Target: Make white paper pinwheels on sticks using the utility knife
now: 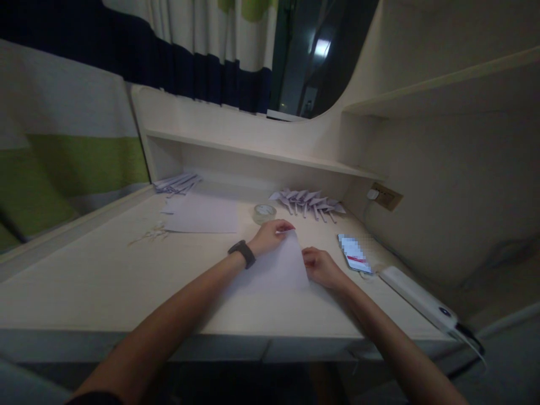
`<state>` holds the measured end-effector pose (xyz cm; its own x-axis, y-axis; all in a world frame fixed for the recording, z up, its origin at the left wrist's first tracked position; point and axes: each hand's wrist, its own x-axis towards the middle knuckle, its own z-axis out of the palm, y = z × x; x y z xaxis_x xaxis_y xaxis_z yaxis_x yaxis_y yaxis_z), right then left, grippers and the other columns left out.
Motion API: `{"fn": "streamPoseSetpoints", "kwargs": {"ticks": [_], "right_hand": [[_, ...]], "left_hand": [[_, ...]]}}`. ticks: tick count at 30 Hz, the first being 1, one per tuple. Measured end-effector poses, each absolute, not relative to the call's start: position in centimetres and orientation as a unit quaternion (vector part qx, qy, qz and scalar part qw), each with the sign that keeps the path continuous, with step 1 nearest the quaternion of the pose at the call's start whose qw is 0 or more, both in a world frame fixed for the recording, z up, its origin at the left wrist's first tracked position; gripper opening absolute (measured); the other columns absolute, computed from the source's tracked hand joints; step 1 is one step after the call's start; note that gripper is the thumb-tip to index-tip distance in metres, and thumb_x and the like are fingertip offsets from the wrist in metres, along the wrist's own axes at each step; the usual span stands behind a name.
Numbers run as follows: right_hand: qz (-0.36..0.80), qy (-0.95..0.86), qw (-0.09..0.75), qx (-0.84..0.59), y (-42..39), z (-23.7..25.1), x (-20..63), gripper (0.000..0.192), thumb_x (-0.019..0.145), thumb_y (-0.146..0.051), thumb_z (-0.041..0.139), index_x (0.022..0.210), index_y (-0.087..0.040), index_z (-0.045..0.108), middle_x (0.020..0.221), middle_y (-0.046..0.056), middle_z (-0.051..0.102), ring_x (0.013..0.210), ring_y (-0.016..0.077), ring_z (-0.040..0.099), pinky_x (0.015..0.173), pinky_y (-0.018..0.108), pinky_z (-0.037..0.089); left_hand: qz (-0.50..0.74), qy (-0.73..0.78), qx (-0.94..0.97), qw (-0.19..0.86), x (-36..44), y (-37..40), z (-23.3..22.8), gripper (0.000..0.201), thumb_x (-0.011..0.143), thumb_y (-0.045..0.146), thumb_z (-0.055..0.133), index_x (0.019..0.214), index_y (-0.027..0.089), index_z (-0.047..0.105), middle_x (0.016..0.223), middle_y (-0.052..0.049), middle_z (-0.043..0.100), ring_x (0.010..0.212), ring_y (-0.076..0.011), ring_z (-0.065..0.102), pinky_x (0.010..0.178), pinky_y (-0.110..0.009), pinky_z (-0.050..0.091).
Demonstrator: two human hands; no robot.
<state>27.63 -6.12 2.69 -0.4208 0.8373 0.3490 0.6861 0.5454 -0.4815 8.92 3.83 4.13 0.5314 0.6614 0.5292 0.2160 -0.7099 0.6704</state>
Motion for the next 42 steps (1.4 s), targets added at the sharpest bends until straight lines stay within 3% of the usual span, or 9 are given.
{"fn": "streamPoseSetpoints", "kwargs": {"ticks": [4,9,15,25,37,42], "right_hand": [[0.143,-0.823,0.299,-0.462,-6.2,2.0,27.5,0.025,0.075,-0.012,0.060,0.090,-0.026,0.075,0.096,0.004,0.069,0.085,0.0180,0.063,0.079,0.029,0.050],[0.128,-0.829,0.296,-0.457,-6.2,1.9,27.4,0.025,0.076,-0.013,0.061,0.091,-0.027,0.075,0.093,0.004,0.069,0.086,0.0187,0.064,0.079,0.030,0.050],[0.102,-0.849,0.277,-0.437,-5.8,1.7,26.7,0.026,0.077,-0.014,0.061,0.092,-0.029,0.075,0.096,0.003,0.070,0.087,0.0188,0.064,0.080,0.029,0.050],[0.093,-0.851,0.292,-0.427,-6.8,1.4,26.0,0.023,0.076,-0.014,0.063,0.088,-0.029,0.076,0.094,0.004,0.071,0.087,0.0198,0.064,0.076,0.030,0.052],[0.214,-0.843,0.285,-0.402,-8.2,2.3,25.3,0.015,0.080,-0.024,0.064,0.091,-0.024,0.075,0.095,0.006,0.069,0.085,0.0199,0.066,0.074,0.030,0.053],[0.212,-0.850,0.273,-0.398,-8.9,3.1,25.2,0.017,0.081,-0.023,0.063,0.093,-0.026,0.075,0.095,0.006,0.069,0.087,0.0193,0.065,0.077,0.031,0.052]], "left_hand": [[0.341,0.312,0.879,0.122,6.2,1.5,4.3,0.047,0.085,0.029,0.053,0.131,0.021,0.048,0.139,-0.009,0.046,0.128,-0.0233,0.040,0.107,-0.043,0.028],[0.170,0.341,0.924,0.028,-0.4,-2.0,3.1,0.044,0.093,0.047,0.033,0.129,0.031,0.052,0.147,-0.004,0.036,0.139,-0.0299,0.018,0.110,-0.055,0.006],[0.110,0.380,0.917,0.044,-2.8,-2.6,0.4,0.055,0.094,0.055,0.018,0.142,0.032,0.034,0.151,-0.009,0.027,0.138,-0.0325,0.020,0.109,-0.055,0.011],[0.113,0.392,0.913,0.024,-2.5,-2.8,0.1,0.060,0.091,0.061,0.017,0.144,0.033,0.030,0.152,-0.007,0.023,0.138,-0.0359,0.019,0.108,-0.056,0.011],[0.118,0.404,0.907,0.021,-2.3,-3.1,0.1,0.064,0.090,0.064,0.018,0.143,0.032,0.032,0.152,-0.010,0.024,0.137,-0.0374,0.019,0.108,-0.055,0.013],[0.116,0.401,0.909,0.017,-2.4,-3.2,0.3,0.065,0.089,0.065,0.018,0.143,0.031,0.033,0.152,-0.011,0.024,0.137,-0.0382,0.019,0.108,-0.056,0.012]]}}
